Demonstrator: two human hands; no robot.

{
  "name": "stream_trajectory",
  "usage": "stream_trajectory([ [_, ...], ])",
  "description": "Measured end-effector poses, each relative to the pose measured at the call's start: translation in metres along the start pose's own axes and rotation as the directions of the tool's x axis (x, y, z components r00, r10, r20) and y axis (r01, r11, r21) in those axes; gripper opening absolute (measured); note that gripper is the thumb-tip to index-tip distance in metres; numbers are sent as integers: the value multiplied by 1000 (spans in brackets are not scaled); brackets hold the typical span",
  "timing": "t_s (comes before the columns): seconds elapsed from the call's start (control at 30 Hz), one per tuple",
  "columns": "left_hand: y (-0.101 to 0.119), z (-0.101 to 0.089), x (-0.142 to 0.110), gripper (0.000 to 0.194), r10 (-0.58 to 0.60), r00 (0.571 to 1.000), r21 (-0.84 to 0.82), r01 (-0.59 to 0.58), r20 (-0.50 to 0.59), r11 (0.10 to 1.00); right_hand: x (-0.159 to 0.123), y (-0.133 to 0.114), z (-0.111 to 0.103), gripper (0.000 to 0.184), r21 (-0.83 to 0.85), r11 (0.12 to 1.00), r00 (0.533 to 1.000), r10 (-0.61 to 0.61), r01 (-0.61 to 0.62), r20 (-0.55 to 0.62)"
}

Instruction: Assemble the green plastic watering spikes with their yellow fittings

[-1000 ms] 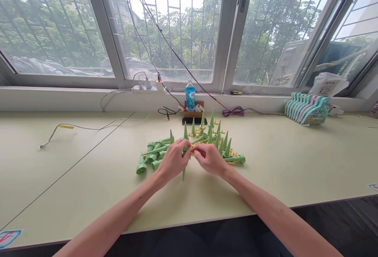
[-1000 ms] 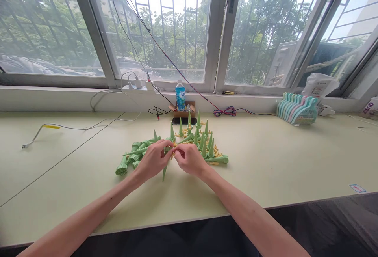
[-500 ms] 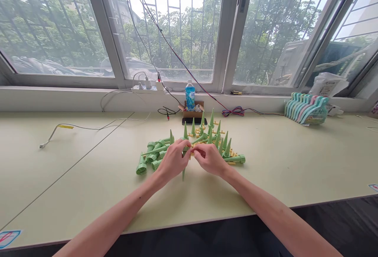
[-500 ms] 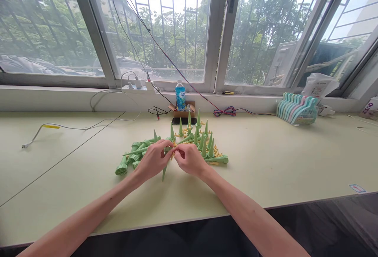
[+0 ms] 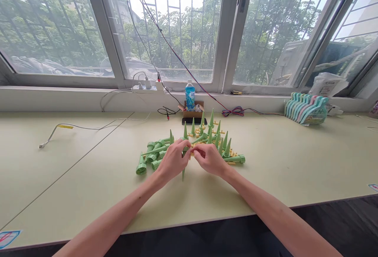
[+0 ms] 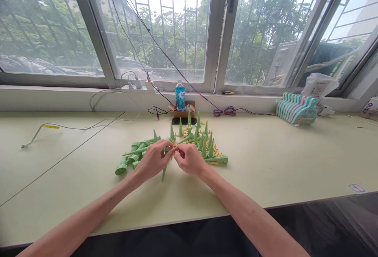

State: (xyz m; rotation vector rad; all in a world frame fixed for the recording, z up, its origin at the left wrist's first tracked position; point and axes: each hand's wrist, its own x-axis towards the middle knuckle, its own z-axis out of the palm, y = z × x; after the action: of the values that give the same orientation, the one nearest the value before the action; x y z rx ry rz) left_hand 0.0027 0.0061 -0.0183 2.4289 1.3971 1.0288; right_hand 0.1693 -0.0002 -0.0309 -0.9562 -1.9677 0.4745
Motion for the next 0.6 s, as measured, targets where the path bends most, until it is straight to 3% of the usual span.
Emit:
stream_trajectory([
  [0.6, 1, 0, 0, 12, 6, 1000, -13, -6, -5, 1000, 0, -1, 0, 23, -4, 1000, 1000, 6, -6, -1],
])
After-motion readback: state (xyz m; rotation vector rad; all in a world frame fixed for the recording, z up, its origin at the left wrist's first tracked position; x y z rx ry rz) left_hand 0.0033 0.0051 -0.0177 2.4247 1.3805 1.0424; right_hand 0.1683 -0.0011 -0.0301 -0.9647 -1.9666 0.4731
